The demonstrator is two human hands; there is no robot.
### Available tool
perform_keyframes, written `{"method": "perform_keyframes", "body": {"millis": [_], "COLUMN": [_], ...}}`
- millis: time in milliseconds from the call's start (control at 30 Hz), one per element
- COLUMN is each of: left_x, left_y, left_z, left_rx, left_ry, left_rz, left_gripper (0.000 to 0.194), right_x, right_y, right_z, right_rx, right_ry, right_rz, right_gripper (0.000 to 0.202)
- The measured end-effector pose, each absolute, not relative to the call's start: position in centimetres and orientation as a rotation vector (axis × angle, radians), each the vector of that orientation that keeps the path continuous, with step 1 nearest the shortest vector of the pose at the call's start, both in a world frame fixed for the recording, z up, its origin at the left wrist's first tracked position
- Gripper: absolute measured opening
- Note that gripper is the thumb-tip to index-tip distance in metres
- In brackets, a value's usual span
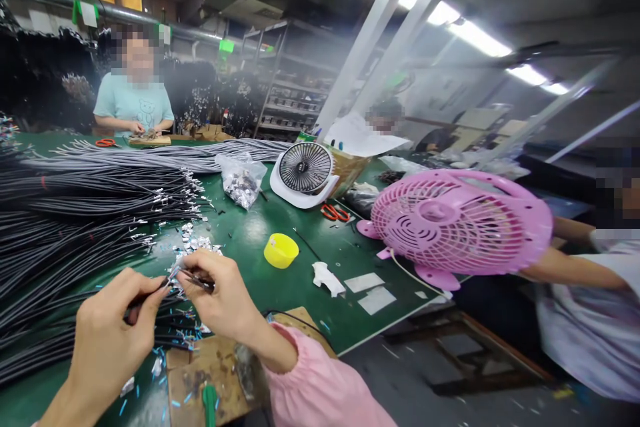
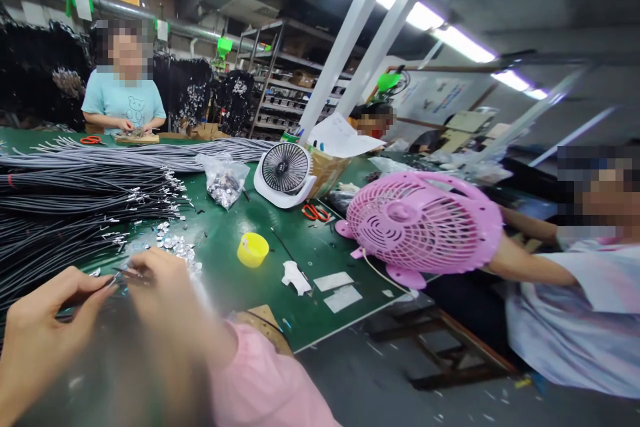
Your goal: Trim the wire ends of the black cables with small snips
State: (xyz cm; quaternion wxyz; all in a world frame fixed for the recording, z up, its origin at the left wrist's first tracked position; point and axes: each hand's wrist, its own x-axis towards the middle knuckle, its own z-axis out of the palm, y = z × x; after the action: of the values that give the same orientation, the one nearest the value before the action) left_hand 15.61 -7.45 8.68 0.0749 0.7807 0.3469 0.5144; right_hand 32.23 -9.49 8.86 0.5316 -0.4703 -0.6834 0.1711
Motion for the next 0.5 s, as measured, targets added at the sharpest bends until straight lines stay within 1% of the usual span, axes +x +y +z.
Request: {"method": "perform_keyframes", "body": {"millis": [100,167,233,300,367,400,500], "left_x": [15.9,15.8,15.4,15.0,14.8,14.8,15.1], "left_y": [-7.6,-7.3,-6.9,-6.6,-6.6,-6.7,-7.1], "left_z": [8.2,8.5,9.2,10.0,10.6,10.8,10.7], "left_rx": [2.397,2.328,2.197,2.043,1.887,1.831,1.798], "left_ry": [1.038,1.018,1.002,0.982,0.948,0.933,0.901], "left_rz": [1.636,1.553,1.334,1.045,0.903,0.892,1.037], "left_gripper": [0.021,0.019,0.025,0.039,0.047,0.047,0.039], "right_x": [32.2,32.2,32.2,32.2,32.1,32.1,32.2], "right_y": [-9.4,-9.3,-9.4,-9.5,-9.6,-9.6,-9.2], "right_z": [8.8,8.8,9.0,9.5,10.1,10.3,10.6], "right_rx": [-1.146,-1.133,-1.098,-1.066,-1.081,-1.107,-1.158], "right_ry": [-1.584,-1.558,-1.528,-1.492,-1.426,-1.372,-1.168], "right_rz": [0.449,0.432,0.420,0.478,0.696,0.862,1.339], "right_gripper": [0.009,0.008,0.006,0.006,0.007,0.008,0.011]}}
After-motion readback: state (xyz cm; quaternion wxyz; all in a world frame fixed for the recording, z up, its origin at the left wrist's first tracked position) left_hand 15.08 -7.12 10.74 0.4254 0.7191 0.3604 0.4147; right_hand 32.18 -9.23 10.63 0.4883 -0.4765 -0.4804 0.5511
